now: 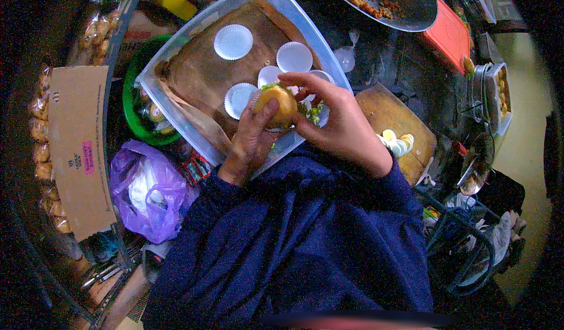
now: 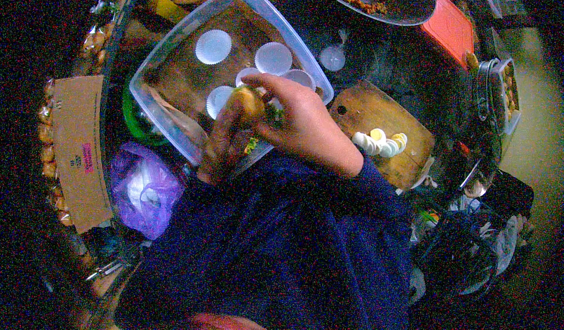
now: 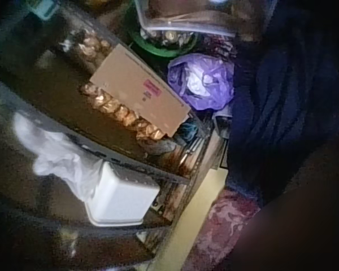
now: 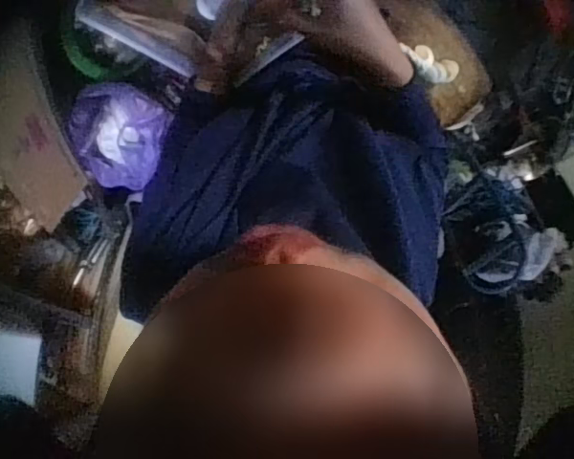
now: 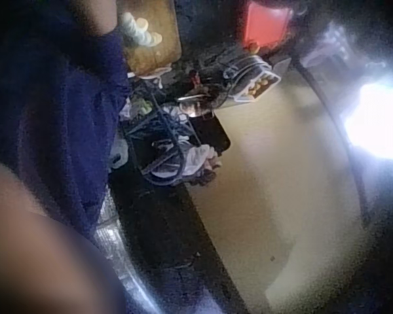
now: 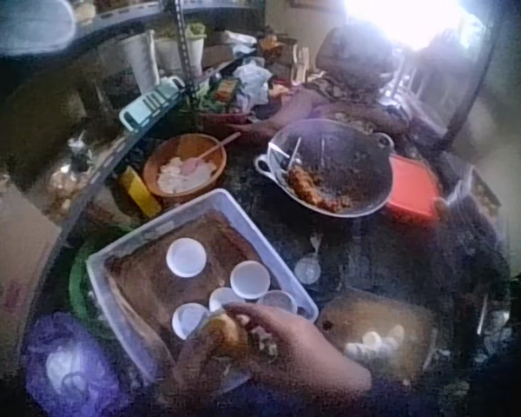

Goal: The person slices boiled eggs on a wooden cutting board, then places paper cups into a plastic container. They assemble small food items by adding lettuce and egg slices into round bread rolls, then place the assembled items into the container.

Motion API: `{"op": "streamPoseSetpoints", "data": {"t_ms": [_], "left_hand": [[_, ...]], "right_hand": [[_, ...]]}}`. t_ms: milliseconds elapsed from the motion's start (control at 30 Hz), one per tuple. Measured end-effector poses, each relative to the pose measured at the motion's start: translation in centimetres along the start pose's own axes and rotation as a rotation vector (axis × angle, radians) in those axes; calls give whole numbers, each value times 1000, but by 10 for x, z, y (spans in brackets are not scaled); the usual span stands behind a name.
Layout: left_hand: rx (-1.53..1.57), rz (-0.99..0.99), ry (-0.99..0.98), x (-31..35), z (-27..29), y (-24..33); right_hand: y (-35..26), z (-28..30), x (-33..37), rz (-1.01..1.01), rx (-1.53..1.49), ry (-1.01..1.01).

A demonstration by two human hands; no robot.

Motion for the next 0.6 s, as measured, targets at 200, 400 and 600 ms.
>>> {"op": "streamPoseSetpoints", "data": {"t_ms": [200, 400, 600], "left_hand": [[183, 28, -9, -9, 6, -5], [207, 90, 40, -10, 10, -6], [141, 86, 97, -8, 7, -7]], "right_hand": [[37, 22, 18, -323, -189, 234], [61, -5, 49, -664, -421, -33], [51, -10, 46, -423, -397, 250]]}}
Point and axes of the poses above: each hand's wrist, its own x-axis away from the middle knuckle, its own z-axis out of the back of the hand, y = z × x, the point moved 4 cm from there along -x, towards the middle knuckle, and after that the axes turned 9 degrees about y, right-handed, at the moved point
